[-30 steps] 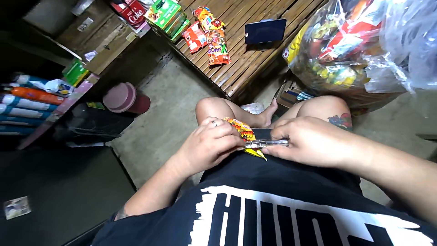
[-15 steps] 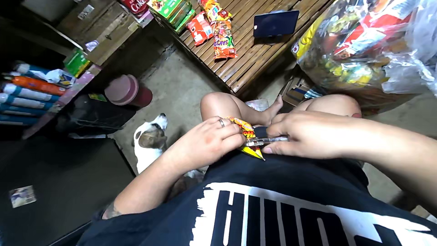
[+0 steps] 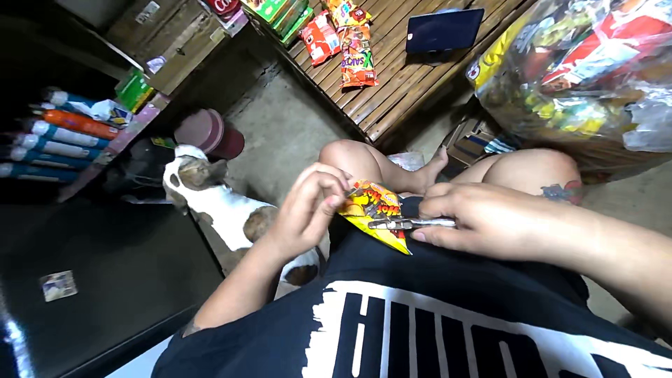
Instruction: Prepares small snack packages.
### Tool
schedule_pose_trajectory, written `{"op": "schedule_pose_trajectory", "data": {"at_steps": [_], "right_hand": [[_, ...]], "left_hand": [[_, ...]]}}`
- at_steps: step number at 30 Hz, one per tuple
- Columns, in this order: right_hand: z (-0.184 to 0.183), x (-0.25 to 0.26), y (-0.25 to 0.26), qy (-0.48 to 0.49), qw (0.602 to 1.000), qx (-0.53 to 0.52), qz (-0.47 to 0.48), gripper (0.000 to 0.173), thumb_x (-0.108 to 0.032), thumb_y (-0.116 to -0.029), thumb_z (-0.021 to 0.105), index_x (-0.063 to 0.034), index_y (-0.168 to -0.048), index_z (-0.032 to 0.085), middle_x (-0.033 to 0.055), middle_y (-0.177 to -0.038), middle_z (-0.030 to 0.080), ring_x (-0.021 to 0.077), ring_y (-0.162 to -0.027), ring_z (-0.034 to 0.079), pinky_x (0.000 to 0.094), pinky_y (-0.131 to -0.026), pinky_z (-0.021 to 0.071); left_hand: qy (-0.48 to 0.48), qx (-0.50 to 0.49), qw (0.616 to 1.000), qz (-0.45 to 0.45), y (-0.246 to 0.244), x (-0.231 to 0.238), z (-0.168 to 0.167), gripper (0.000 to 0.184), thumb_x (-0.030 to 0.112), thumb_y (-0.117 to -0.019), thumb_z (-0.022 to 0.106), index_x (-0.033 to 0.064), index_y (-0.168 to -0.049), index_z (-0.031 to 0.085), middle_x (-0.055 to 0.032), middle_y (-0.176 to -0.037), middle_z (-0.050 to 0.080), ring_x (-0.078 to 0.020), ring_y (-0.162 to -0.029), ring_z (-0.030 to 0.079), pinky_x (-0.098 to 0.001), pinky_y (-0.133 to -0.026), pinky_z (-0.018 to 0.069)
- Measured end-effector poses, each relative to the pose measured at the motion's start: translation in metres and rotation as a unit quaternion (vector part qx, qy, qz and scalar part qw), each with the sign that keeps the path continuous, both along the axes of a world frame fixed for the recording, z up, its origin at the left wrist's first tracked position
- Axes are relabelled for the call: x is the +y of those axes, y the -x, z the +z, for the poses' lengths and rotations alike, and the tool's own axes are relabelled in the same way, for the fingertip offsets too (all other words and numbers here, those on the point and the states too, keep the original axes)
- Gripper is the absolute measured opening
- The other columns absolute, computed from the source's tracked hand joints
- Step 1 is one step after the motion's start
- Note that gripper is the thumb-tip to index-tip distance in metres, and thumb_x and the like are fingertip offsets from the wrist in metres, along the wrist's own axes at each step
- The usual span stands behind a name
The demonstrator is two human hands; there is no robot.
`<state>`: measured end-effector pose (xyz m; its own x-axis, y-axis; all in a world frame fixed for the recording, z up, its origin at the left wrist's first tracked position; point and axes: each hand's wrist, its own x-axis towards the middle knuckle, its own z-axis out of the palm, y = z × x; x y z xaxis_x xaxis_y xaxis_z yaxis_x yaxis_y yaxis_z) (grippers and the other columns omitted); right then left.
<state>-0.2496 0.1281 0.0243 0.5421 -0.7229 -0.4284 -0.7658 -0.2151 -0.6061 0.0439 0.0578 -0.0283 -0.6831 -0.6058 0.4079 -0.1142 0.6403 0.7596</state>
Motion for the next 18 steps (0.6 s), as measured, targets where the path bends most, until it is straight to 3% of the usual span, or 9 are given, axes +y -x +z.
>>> {"op": "schedule_pose_trajectory", "data": {"at_steps": [3,5,6,7,9,11,14,16,18], "right_hand": [[-0.002,0.003,0.005,0.009,1.000,-0.004,-0.007,0.043,-0.055,-0.1014,0.050,-0.0183,-0.091,0.070,-0.0027,-0.086,0.058,0.0088,-0.072,0.055,0.0318,-0.062,0.0454],[-0.002,0.005,0.008,0.016,1.000,-0.004,-0.017,0.042,-0.054,-0.1010,0.051,-0.0185,-0.090,0.071,-0.0026,-0.086,0.058,0.0091,-0.073,0.056,0.0325,-0.063,0.0462],[-0.002,0.006,0.009,0.017,1.000,-0.002,-0.021,0.042,-0.054,-0.1011,0.051,-0.0180,-0.091,0.071,-0.0020,-0.087,0.059,0.0101,-0.075,0.057,0.0338,-0.064,0.0470],[-0.001,0.007,0.010,0.017,1.000,-0.004,-0.026,0.042,-0.053,-0.1014,0.052,-0.0170,-0.091,0.070,-0.0011,-0.088,0.059,0.0109,-0.076,0.057,0.0346,-0.065,0.0473],[-0.003,0.011,0.013,0.023,0.999,-0.009,-0.032,0.042,-0.051,-0.1017,0.051,-0.0155,-0.092,0.070,-0.0003,-0.089,0.059,0.0115,-0.078,0.058,0.0347,-0.067,0.0479],[-0.005,0.014,0.015,0.025,0.999,-0.009,-0.033,0.042,-0.049,-0.1027,0.049,-0.0140,-0.095,0.070,0.0009,-0.089,0.060,0.0126,-0.079,0.058,0.0356,-0.068,0.0490],[-0.007,0.019,0.016,0.031,0.999,-0.019,-0.035,0.043,-0.048,-0.1039,0.047,-0.0118,-0.091,0.066,0.0013,-0.083,0.057,0.0119,-0.071,0.055,0.0336,-0.062,0.0464],[-0.010,0.022,0.017,0.051,0.997,-0.032,-0.042,0.044,-0.049,-0.1034,0.047,-0.0118,-0.089,0.065,0.0007,-0.081,0.055,0.0104,-0.069,0.053,0.0312,-0.060,0.0448],[-0.014,0.025,0.018,0.072,0.995,-0.026,-0.056,0.045,-0.051,-0.1024,0.047,-0.0136,-0.092,0.068,0.0011,-0.092,0.059,0.0122,-0.083,0.058,0.0340,-0.072,0.0489]], "left_hand": [[0.001,-0.004,0.995,0.099,-0.028,-0.018,-0.011,0.021,0.030,-0.1075,0.048,0.0140,-0.098,0.057,0.0011,-0.107,0.062,-0.0104,-0.110,0.062,-0.0343,-0.099,0.0528],[0.045,-0.075,0.976,0.199,-0.043,-0.027,-0.024,0.028,0.024,-0.1028,0.054,0.0044,-0.083,0.058,-0.0091,-0.101,0.063,-0.0144,-0.103,0.060,-0.0305,-0.092,0.0491],[0.053,-0.115,0.966,0.224,-0.048,-0.029,-0.029,0.027,0.021,-0.1007,0.056,0.0002,-0.084,0.059,-0.0152,-0.104,0.064,-0.0197,-0.104,0.060,-0.0335,-0.091,0.0490],[0.037,-0.141,0.965,0.220,-0.051,-0.029,-0.034,0.023,0.020,-0.0985,0.057,-0.0019,-0.093,0.058,-0.0188,-0.116,0.061,-0.0234,-0.112,0.059,-0.0372,-0.094,0.0500],[-0.038,-0.134,0.979,0.146,-0.049,-0.022,-0.036,0.042,0.026,-0.0937,0.063,-0.0002,-0.125,0.054,-0.0177,-0.144,0.051,-0.0237,-0.131,0.053,-0.0417,-0.103,0.0499],[-0.080,-0.094,0.991,0.043,-0.035,-0.013,-0.028,0.060,0.042,-0.0951,0.068,0.0052,-0.140,0.051,-0.0124,-0.154,0.046,-0.0207,-0.141,0.046,-0.0419,-0.112,0.0444],[-0.032,-0.093,0.994,-0.039,-0.007,-0.002,-0.014,0.061,0.049,-0.0941,0.068,0.0091,-0.139,0.057,-0.0082,-0.150,0.052,-0.0191,-0.141,0.046,-0.0441,-0.115,0.0416],[0.016,-0.116,0.991,-0.064,0.007,-0.001,-0.014,0.056,0.047,-0.0929,0.070,0.0111,-0.135,0.062,-0.0048,-0.141,0.061,-0.0228,-0.141,0.048,-0.0524,-0.117,0.0376],[0.009,-0.110,0.989,-0.097,0.017,-0.006,-0.018,0.039,0.041,-0.0944,0.070,0.0111,-0.119,0.070,-0.0012,-0.125,0.070,-0.0189,-0.133,0.055,-0.0510,-0.118,0.0362]]}}
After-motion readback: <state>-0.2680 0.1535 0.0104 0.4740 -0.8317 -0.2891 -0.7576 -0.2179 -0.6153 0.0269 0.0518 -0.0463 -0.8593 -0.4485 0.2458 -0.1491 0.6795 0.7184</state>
